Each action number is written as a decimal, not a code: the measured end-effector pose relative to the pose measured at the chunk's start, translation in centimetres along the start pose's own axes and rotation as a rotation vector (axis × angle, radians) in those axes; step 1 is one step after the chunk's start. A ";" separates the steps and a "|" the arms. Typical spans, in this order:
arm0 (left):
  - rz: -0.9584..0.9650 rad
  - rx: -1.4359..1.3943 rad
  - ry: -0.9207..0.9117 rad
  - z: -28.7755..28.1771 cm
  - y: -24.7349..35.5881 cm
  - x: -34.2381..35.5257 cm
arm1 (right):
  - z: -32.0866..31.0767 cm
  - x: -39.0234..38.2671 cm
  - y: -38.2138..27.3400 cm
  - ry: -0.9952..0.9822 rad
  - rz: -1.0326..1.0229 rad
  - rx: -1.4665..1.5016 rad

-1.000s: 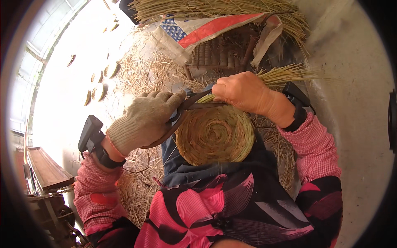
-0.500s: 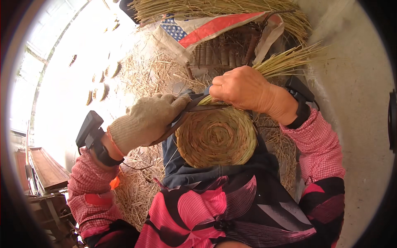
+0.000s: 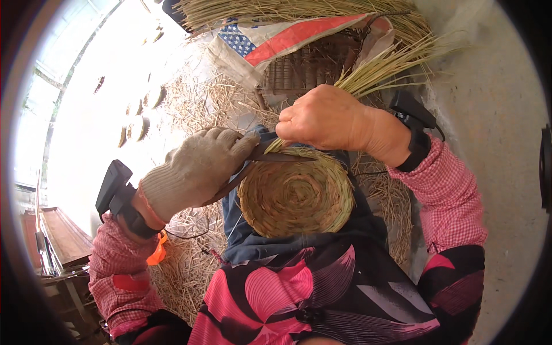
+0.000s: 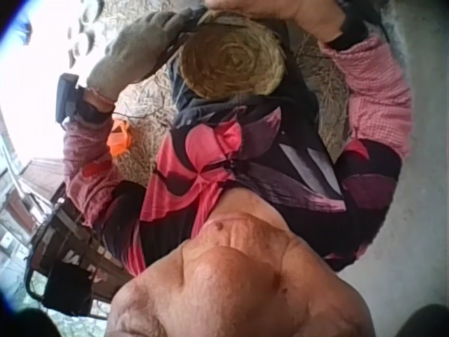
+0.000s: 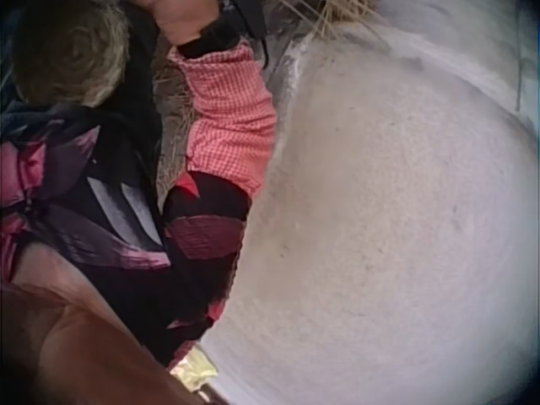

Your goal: Weaving a small basket out of straw or similar natural fibers.

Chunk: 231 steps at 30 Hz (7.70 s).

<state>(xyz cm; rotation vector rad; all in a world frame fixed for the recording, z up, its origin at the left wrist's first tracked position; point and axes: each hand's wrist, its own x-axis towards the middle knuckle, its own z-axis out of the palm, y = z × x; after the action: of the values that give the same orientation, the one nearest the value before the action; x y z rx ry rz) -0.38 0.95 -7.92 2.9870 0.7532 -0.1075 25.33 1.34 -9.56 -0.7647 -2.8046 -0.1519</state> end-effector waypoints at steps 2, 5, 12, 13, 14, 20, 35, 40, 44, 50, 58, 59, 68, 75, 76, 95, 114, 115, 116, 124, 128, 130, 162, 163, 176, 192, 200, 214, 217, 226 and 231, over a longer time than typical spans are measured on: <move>0.096 -0.026 0.130 0.1 -0.1 0.2 | 0.0 0.1 -0.1 0.002 -0.002 -0.022; 0.024 -0.053 -0.074 -0.1 0.0 0.3 | 0.1 0.0 0.0 -0.005 0.014 0.040; -0.107 0.015 -0.234 -0.6 0.7 -0.1 | 0.9 -0.3 0.3 0.022 -0.002 0.023; -0.136 -0.005 -0.267 -0.6 0.7 -0.2 | 1.0 -0.4 0.2 0.015 0.009 0.030; -0.135 -0.005 -0.266 -0.7 0.9 -0.2 | 1.1 -0.4 0.2 0.015 0.010 0.029; -0.169 0.012 -0.272 -0.5 1.3 -0.4 | 1.3 -0.6 0.1 0.054 0.029 0.093; -0.181 0.033 -0.220 -0.6 1.2 -1.4 | 0.0 -1.6 2.7 0.092 0.029 -0.038; -0.401 -0.195 0.035 0.3 -1.1 -4.1 | 0.4 -6.4 5.7 0.218 0.209 -0.069; -0.474 -0.395 0.200 3.3 -2.4 -8.0 | -0.2 -8.5 6.6 0.242 0.279 -0.143; -0.476 -0.516 0.411 8.2 -3.6 -10.9 | -2.1 -9.0 9.3 0.212 0.274 -0.428; -0.603 -0.616 0.319 12.2 -5.0 -11.2 | -6.2 -4.4 15.8 0.391 0.146 -0.612; -0.602 -0.618 0.320 12.3 -5.1 -11.1 | -6.4 -3.5 16.7 0.417 0.123 -0.657; -0.609 -0.609 0.248 13.0 -4.1 -10.9 | -3.1 -0.7 22.4 0.432 0.214 -0.631; -0.726 -0.696 0.236 12.9 -3.5 -11.0 | -3.3 -4.9 21.1 0.327 0.210 -0.540; -0.667 -0.814 0.274 14.0 -4.1 -10.8 | -4.4 -6.2 21.6 0.324 0.225 -0.547; -0.627 -0.765 0.290 14.3 -3.0 -10.5 | -6.2 -2.2 26.7 0.710 0.393 -0.597; -0.771 -0.839 0.211 14.8 -2.0 -11.6 | 4.0 -3.5 29.8 0.245 0.995 -0.084; -0.773 -0.837 0.207 15.2 -2.3 -11.8 | 3.8 -3.6 29.2 0.277 0.969 -0.157; -0.718 -0.863 0.273 16.0 -2.8 -12.1 | 3.6 -4.0 28.5 0.277 0.972 -0.151; -0.689 -1.031 0.516 12.2 -1.9 -12.3 | 2.0 -2.0 15.2 0.453 0.596 0.355; -0.599 -0.769 0.354 6.3 -0.2 -10.9 | 3.3 0.7 6.2 -0.205 0.620 0.897; -0.582 -0.773 0.319 6.1 -0.1 -11.5 | 4.3 2.4 3.8 -0.350 0.605 0.952; -0.498 -0.336 -0.013 6.7 1.1 -4.7 | 4.1 6.6 3.2 -0.037 0.334 0.637; -0.491 -0.338 -0.016 7.0 0.8 -5.8 | 4.1 5.8 3.2 -0.037 0.342 0.638; -0.676 -0.674 0.330 10.4 0.4 -14.3 | 2.5 -7.2 -4.9 -0.016 0.817 0.807; -0.252 -0.203 0.198 5.7 8.3 -8.8 | 3.5 -9.6 -2.9 0.872 1.165 0.958; -0.167 -0.171 0.245 6.8 10.5 -5.5 | 4.0 -11.5 -3.7 1.016 1.143 1.663; 0.077 0.012 0.362 8.8 10.2 -3.6 | 3.8 -12.0 -3.9 0.912 1.089 1.625; 0.106 -0.116 0.222 6.2 9.9 -4.5 | 3.7 -12.6 -4.7 0.953 0.802 1.547; -0.155 0.633 0.930 -4.9 8.2 -2.6 | 3.7 -13.3 -3.9 0.803 1.019 1.748; -0.228 0.448 0.393 -1.7 3.7 -2.2 | 3.0 -15.0 -3.7 0.728 1.102 1.650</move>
<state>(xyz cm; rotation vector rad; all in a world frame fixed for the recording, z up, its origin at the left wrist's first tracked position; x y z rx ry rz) -0.52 -3.21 -5.86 3.3726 1.2617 0.3606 35.39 -8.69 -16.29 -1.1130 -0.8368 1.4212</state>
